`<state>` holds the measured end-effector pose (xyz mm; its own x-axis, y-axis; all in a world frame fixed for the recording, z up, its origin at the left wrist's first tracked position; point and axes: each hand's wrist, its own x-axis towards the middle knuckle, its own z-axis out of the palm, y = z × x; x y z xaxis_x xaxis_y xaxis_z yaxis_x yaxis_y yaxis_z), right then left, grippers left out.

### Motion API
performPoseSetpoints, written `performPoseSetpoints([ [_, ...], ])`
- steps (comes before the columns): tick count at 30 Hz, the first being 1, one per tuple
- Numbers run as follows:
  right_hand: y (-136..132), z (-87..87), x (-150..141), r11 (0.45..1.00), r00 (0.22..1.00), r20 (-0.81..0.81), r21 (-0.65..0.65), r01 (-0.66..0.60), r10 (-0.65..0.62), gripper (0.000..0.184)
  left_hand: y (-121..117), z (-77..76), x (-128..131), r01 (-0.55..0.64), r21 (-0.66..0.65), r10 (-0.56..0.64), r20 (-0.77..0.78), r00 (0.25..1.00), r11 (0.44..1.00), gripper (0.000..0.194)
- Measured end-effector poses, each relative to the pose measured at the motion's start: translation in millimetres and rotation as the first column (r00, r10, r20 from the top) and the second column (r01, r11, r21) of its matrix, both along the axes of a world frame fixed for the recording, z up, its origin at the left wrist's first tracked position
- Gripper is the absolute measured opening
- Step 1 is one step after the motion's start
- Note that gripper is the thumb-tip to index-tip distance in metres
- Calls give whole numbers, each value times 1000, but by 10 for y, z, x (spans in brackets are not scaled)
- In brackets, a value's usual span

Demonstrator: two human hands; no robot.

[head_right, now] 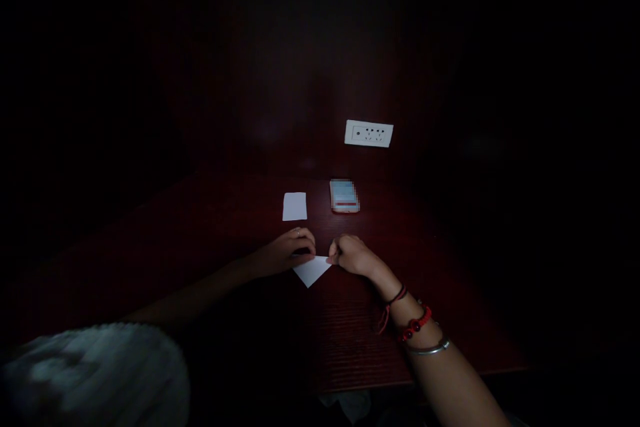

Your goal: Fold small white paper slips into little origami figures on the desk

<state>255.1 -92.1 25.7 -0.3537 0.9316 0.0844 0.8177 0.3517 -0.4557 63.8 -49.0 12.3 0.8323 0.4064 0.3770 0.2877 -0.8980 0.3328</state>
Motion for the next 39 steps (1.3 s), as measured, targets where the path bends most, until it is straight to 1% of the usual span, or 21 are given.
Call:
performPoseSetpoints([
  [3,3,3,-6,995,999,-31,92,-41,44,5,15,-24,25,-9,-21,10,61,998,1000,7],
  [7,-8,26,-27,969,993,-82,238,-64,86,4,26,-26,50,-75,-13,76,159,984,997,7],
  [11,-43,62,-91,945,979,-136,312,-101,149,8,-5,13,66,-103,6,99,215,972,995,7],
  [15,-59,69,-160,935,973,-172,343,-88,154,8,-58,65,75,-96,9,91,234,968,995,6],
  [19,-57,76,-168,933,975,-160,348,-92,156,6,-85,84,75,-74,13,69,245,967,997,7],
  [22,-55,104,-120,937,982,-112,332,-107,152,6,-80,80,64,-80,18,73,249,966,997,8],
  [26,-30,137,16,941,990,-55,322,-104,128,7,-45,69,33,-94,21,85,252,964,995,9],
  [28,-7,136,107,943,995,-33,322,-83,98,6,-17,56,14,-104,22,95,255,962,994,9],
  [31,19,125,224,936,999,-49,351,21,-5,6,26,23,-15,-121,21,112,259,959,992,8],
  [32,19,125,244,932,997,-69,361,41,-18,7,37,11,-22,-128,20,118,260,958,992,8],
  [34,6,129,240,926,994,-112,375,40,3,8,51,-8,-28,-140,12,132,262,956,990,8],
  [36,-22,134,178,924,988,-140,382,-9,67,9,49,-18,-23,-147,0,142,258,956,989,8],
  [39,-58,121,32,926,981,-132,366,-86,144,8,23,-11,0,-146,-8,144,246,958,989,9],
])
